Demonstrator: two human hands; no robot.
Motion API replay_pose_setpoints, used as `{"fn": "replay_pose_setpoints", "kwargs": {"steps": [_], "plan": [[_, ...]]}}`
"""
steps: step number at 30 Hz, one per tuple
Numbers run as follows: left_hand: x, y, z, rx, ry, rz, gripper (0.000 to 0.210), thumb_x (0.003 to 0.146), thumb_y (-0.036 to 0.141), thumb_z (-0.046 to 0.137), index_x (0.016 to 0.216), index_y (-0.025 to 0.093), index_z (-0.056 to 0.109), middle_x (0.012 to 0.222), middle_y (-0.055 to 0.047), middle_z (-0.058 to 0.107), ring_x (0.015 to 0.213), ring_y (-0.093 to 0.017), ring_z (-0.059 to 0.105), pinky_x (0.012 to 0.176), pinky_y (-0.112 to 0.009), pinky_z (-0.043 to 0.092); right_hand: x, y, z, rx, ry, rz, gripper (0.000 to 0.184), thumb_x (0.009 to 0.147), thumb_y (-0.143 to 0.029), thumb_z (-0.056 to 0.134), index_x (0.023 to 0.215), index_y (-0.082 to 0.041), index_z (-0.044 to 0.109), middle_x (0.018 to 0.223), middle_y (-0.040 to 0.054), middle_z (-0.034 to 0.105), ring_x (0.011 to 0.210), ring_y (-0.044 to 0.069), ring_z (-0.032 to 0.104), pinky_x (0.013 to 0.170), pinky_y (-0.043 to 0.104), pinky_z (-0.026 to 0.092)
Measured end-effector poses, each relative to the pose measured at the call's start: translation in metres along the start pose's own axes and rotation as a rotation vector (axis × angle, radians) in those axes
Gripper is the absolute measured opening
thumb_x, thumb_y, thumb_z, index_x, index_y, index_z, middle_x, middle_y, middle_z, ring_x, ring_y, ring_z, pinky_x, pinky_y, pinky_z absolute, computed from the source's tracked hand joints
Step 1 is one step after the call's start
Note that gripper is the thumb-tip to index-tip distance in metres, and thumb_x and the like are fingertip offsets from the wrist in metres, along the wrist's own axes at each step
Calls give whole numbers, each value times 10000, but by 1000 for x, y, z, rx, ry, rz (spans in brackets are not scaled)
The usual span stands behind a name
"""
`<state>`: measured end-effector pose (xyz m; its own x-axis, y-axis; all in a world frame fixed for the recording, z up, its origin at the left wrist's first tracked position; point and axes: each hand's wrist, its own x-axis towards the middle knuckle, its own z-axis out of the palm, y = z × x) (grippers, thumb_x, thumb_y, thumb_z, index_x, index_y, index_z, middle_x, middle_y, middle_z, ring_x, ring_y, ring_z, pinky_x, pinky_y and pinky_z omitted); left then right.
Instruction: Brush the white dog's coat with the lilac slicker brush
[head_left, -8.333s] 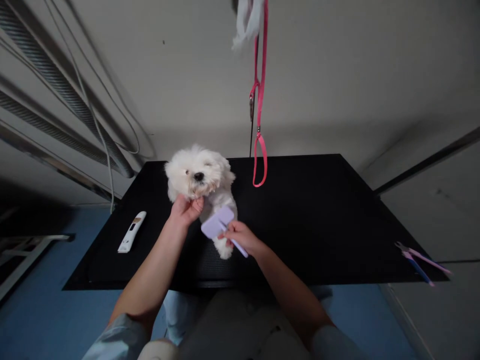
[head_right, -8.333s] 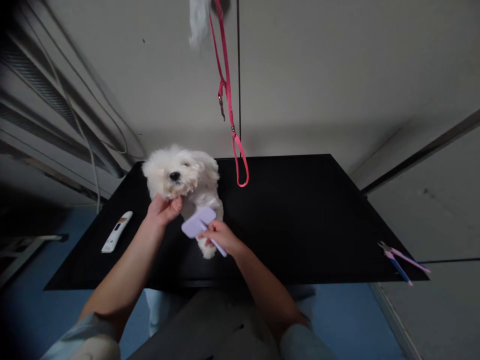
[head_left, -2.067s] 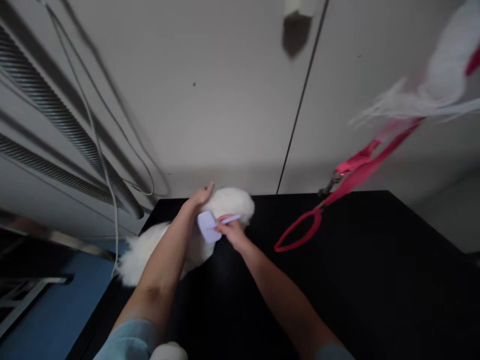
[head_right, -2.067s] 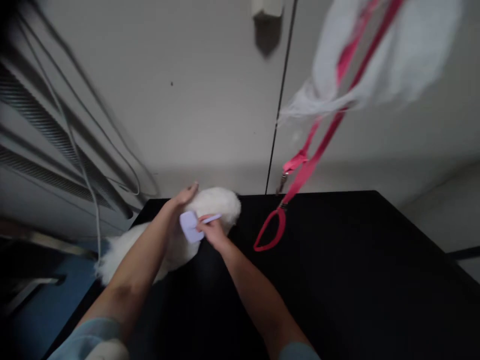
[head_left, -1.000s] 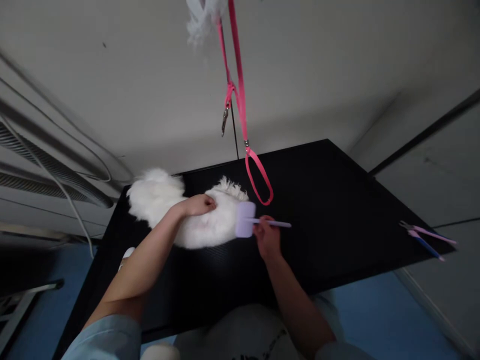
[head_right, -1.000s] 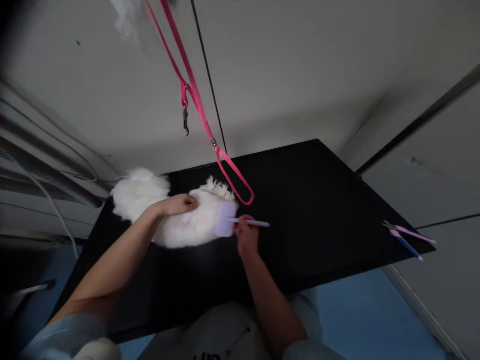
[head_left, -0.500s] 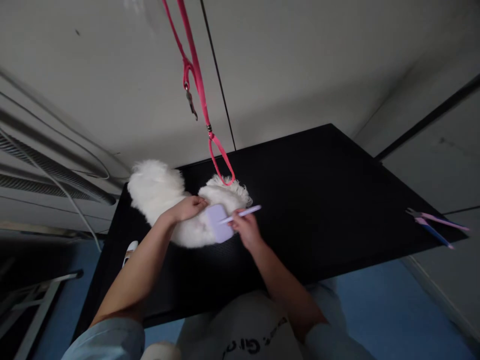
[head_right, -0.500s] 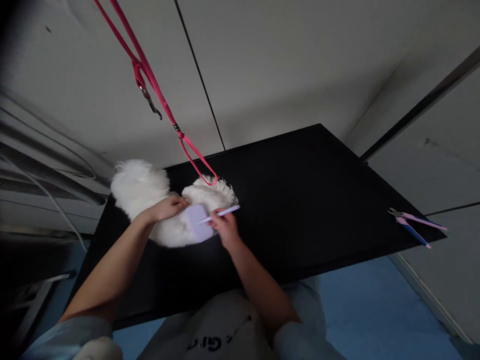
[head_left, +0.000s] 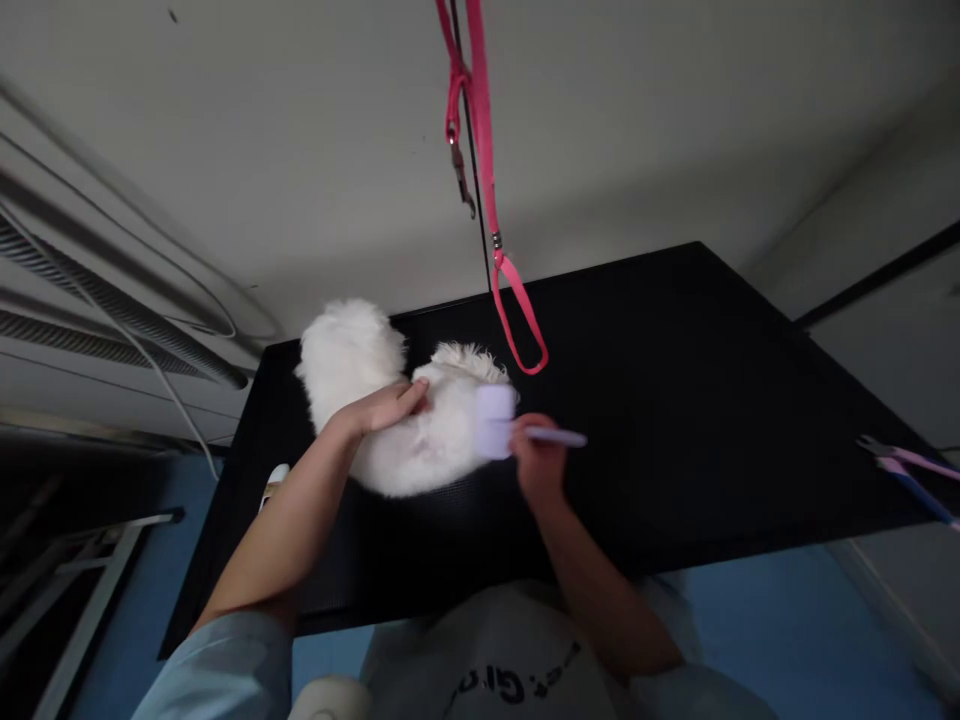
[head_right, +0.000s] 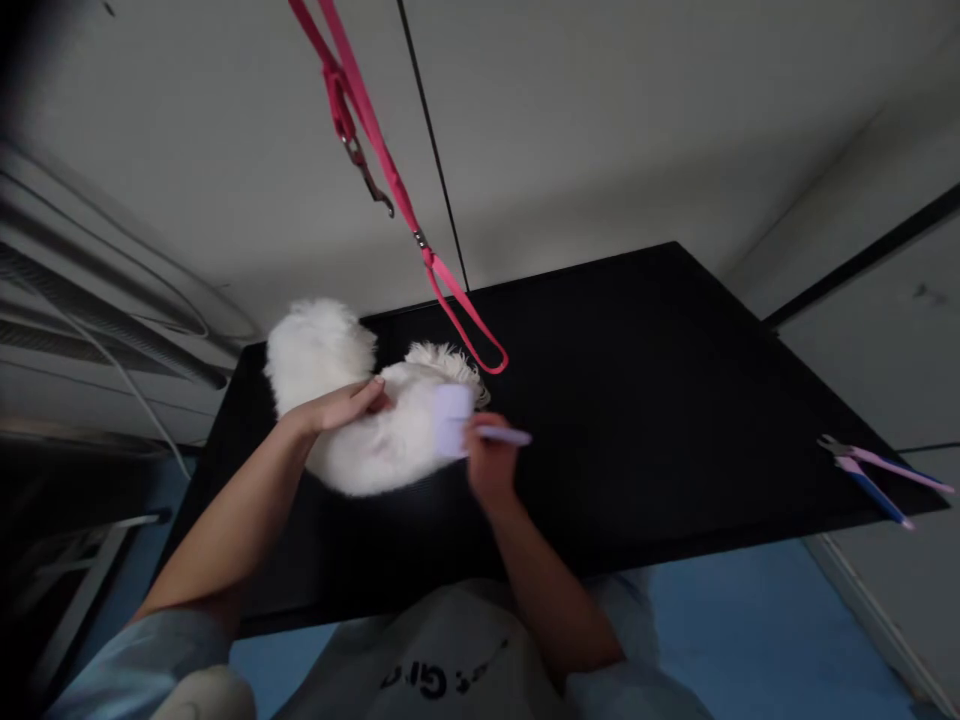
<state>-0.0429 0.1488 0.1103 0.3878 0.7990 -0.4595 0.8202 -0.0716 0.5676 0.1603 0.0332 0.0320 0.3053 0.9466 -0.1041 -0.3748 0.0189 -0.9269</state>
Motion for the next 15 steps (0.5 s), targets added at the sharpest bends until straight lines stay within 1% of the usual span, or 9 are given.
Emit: {"fn": "replay_pose_setpoints", "kwargs": {"steps": [3, 4, 5, 6, 9, 10, 12, 14, 15], "plan": [[8, 0, -6, -58, -53, -17, 855, 828, 752, 143, 911, 109, 700, 933, -123, 695, 841, -230, 601, 837, -333, 452, -18, 11, 29, 25, -336, 116, 240, 617, -336, 750, 775, -206, 624, 643, -5, 653, 540, 153, 594, 506, 270, 468], [10, 2, -8, -60, -69, -17, 857, 829, 751, 138, 911, 110, 700, 936, -120, 695, 843, -228, 601, 836, -330, 454, -17, 14, 31, 57, -374, 189, 250, 632, -360, 732, 786, -197, 621, 602, -12, 639, 511, 147, 588, 494, 265, 462], [13, 5, -9, -42, -78, -15, 846, 831, 749, 143, 903, 115, 700, 923, -112, 695, 834, -225, 603, 826, -328, 456, -11, 16, 28, 74, -314, 231, 263, 651, -382, 716, 793, -188, 610, 586, -15, 630, 506, 147, 593, 498, 264, 461], [16, 8, -10, -5, -85, -14, 825, 835, 743, 157, 886, 123, 699, 896, -104, 696, 815, -223, 606, 810, -326, 460, -2, 16, 19, 68, -176, 222, 278, 655, -390, 713, 800, -181, 600, 570, -23, 617, 497, 143, 590, 496, 258, 455], [36, 22, -6, 184, -54, -40, 728, 850, 700, 237, 878, 131, 689, 872, -110, 700, 797, -240, 631, 773, -329, 466, 26, 8, -20, -3, 181, 44, 226, 673, -349, 695, 762, -171, 586, 511, -47, 559, 481, 114, 543, 480, 224, 410], [45, 26, -3, 268, -4, -74, 701, 848, 684, 273, 936, 121, 681, 923, -135, 702, 837, -261, 643, 778, -337, 466, 30, 6, -29, -8, 239, -5, 203, 675, -332, 688, 744, -173, 583, 503, -53, 544, 476, 104, 524, 475, 216, 396], [64, 33, 7, 422, 90, -158, 700, 830, 664, 342, 1110, 90, 627, 1081, -202, 673, 975, -313, 638, 811, -356, 462, 32, 6, -35, 20, 156, 7, 193, 651, -316, 698, 721, -178, 582, 503, -54, 538, 467, 99, 507, 466, 215, 389], [80, 36, 17, 490, 112, -217, 731, 807, 663, 386, 1221, 89, 570, 1191, -230, 628, 1081, -333, 609, 847, -357, 456, 33, 11, -30, 85, -72, 147, 243, 585, -322, 740, 702, -177, 585, 493, -49, 538, 446, 108, 506, 454, 232, 402], [86, 36, 20, 484, 87, -217, 729, 799, 667, 399, 1235, 108, 569, 1215, -220, 621, 1103, -328, 602, 860, -348, 455, 36, 13, -29, 122, -113, 211, 274, 554, -332, 759, 690, -175, 579, 477, -53, 524, 428, 107, 494, 448, 239, 405]]}}
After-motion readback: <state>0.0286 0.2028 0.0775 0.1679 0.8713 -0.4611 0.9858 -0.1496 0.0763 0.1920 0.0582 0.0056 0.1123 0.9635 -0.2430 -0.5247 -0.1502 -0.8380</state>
